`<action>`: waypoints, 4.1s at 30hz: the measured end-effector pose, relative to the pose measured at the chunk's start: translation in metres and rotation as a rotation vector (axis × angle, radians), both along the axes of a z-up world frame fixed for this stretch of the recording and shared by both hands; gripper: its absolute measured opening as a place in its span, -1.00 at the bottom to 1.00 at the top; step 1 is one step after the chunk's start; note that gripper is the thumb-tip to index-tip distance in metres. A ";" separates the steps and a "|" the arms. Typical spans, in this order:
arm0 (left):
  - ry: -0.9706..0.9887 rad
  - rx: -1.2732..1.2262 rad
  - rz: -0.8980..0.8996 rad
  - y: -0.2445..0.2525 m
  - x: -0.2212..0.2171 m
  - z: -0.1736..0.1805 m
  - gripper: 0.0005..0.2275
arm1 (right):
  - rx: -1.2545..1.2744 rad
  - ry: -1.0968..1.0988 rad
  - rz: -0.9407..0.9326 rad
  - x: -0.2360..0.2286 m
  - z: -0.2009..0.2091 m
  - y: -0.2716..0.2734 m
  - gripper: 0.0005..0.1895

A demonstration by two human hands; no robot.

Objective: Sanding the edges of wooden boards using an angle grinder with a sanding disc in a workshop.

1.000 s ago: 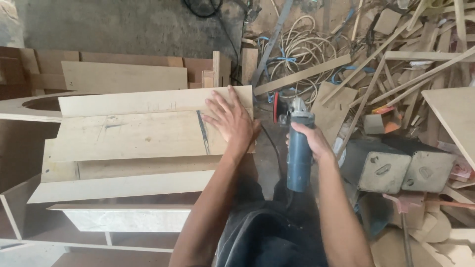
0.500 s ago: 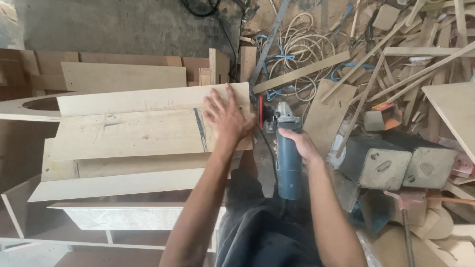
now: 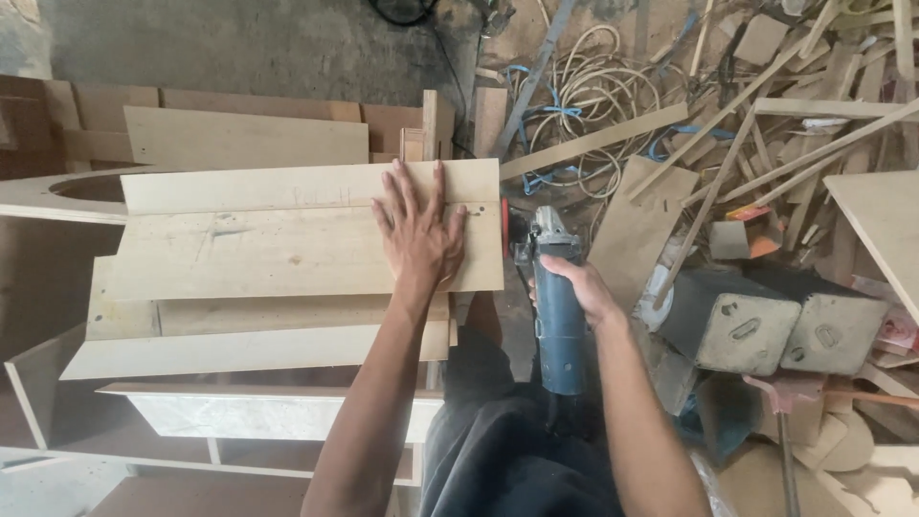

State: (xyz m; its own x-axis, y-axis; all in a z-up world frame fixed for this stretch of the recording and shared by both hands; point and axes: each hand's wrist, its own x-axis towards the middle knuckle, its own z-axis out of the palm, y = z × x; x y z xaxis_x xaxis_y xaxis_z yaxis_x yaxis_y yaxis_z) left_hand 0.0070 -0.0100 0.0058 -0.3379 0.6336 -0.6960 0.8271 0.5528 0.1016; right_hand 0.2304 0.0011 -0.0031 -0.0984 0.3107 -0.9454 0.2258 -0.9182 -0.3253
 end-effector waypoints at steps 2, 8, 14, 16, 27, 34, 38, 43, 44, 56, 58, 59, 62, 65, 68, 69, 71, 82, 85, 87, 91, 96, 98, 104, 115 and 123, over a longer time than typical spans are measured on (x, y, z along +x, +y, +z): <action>-0.011 0.001 0.004 -0.001 -0.001 0.000 -0.40 | -0.011 -0.003 0.012 0.002 -0.004 -0.003 -0.42; 0.000 0.014 -0.011 -0.003 -0.001 -0.003 -0.40 | -0.045 -0.010 0.032 0.005 -0.005 0.000 -0.35; -0.016 -0.007 0.004 0.000 0.000 0.002 -0.40 | -0.055 0.007 0.009 -0.004 0.005 0.010 -0.40; -0.009 -0.017 -0.006 0.002 0.000 0.001 -0.40 | -0.025 0.008 0.042 -0.005 0.002 0.014 -0.42; -0.010 -0.043 -0.014 0.004 0.000 0.005 -0.41 | -0.018 0.032 0.032 -0.013 -0.006 0.039 -0.52; -0.015 -0.028 -0.030 0.005 -0.002 0.005 -0.40 | 0.021 0.043 0.068 -0.016 -0.024 0.069 -0.48; -0.014 -0.033 -0.024 0.005 -0.002 0.004 -0.41 | -0.012 0.049 0.096 -0.011 -0.028 0.060 -0.47; -0.016 -0.010 -0.025 0.002 -0.001 0.003 -0.40 | -0.062 0.082 0.023 -0.003 -0.022 0.034 -0.50; -0.016 -0.012 -0.025 0.000 0.000 0.004 -0.40 | -0.065 0.082 0.023 0.004 -0.022 0.023 -0.50; -0.005 0.001 -0.012 -0.001 0.001 0.000 -0.40 | 0.076 0.024 0.070 -0.005 -0.024 0.056 -0.45; -0.007 0.007 -0.012 -0.002 0.000 0.000 -0.40 | 0.119 -0.012 0.111 -0.012 -0.017 0.066 -0.40; -0.007 0.006 -0.009 -0.002 0.000 0.001 -0.40 | 0.118 -0.012 0.114 -0.012 -0.018 0.065 -0.40; -0.010 0.014 -0.005 -0.001 -0.001 0.000 -0.40 | 0.088 -0.010 0.146 -0.009 -0.025 0.059 -0.36; -0.006 0.019 -0.009 -0.005 -0.001 -0.001 -0.40 | -0.010 0.053 0.081 -0.002 -0.025 0.035 -0.46; 0.000 0.020 -0.017 -0.003 0.001 -0.001 -0.40 | -0.080 0.019 0.070 0.002 -0.010 0.011 -0.38; -0.001 0.029 -0.014 -0.005 0.001 -0.002 -0.40 | -0.108 -0.015 0.105 0.005 -0.006 0.002 -0.25; 0.003 0.048 -0.016 -0.002 -0.001 -0.004 -0.40 | -0.128 -0.043 0.133 0.008 0.000 -0.009 -0.11; 0.017 0.047 0.008 -0.006 0.002 -0.005 -0.41 | 0.000 0.033 0.071 0.011 0.000 0.000 -0.37; 0.013 0.045 0.006 -0.006 0.002 -0.004 -0.41 | 0.030 0.033 0.074 0.011 -0.008 0.002 -0.36; 0.018 0.047 0.006 -0.005 0.002 -0.008 -0.40 | 0.018 0.064 0.083 0.013 -0.005 0.006 -0.43; 0.025 0.055 0.003 -0.007 0.002 -0.008 -0.40 | -0.024 0.077 0.112 0.013 0.008 -0.003 -0.46; 0.027 0.060 0.011 -0.007 0.003 -0.012 -0.41 | -0.003 0.114 0.103 0.021 0.018 -0.017 -0.53; 0.030 0.061 0.013 -0.007 0.004 -0.011 -0.41 | 0.002 0.142 0.098 0.023 0.026 -0.021 -0.55; 0.037 0.081 0.014 -0.008 0.005 -0.011 -0.41 | 0.008 0.124 0.052 0.028 0.048 -0.039 -0.64; 0.023 0.086 0.027 -0.008 0.005 -0.008 -0.38 | -0.115 0.029 0.097 0.045 0.061 -0.076 -0.63; 0.002 0.041 -0.012 -0.006 0.056 -0.005 -0.20 | -0.019 -0.167 -0.144 0.102 0.046 -0.067 -0.51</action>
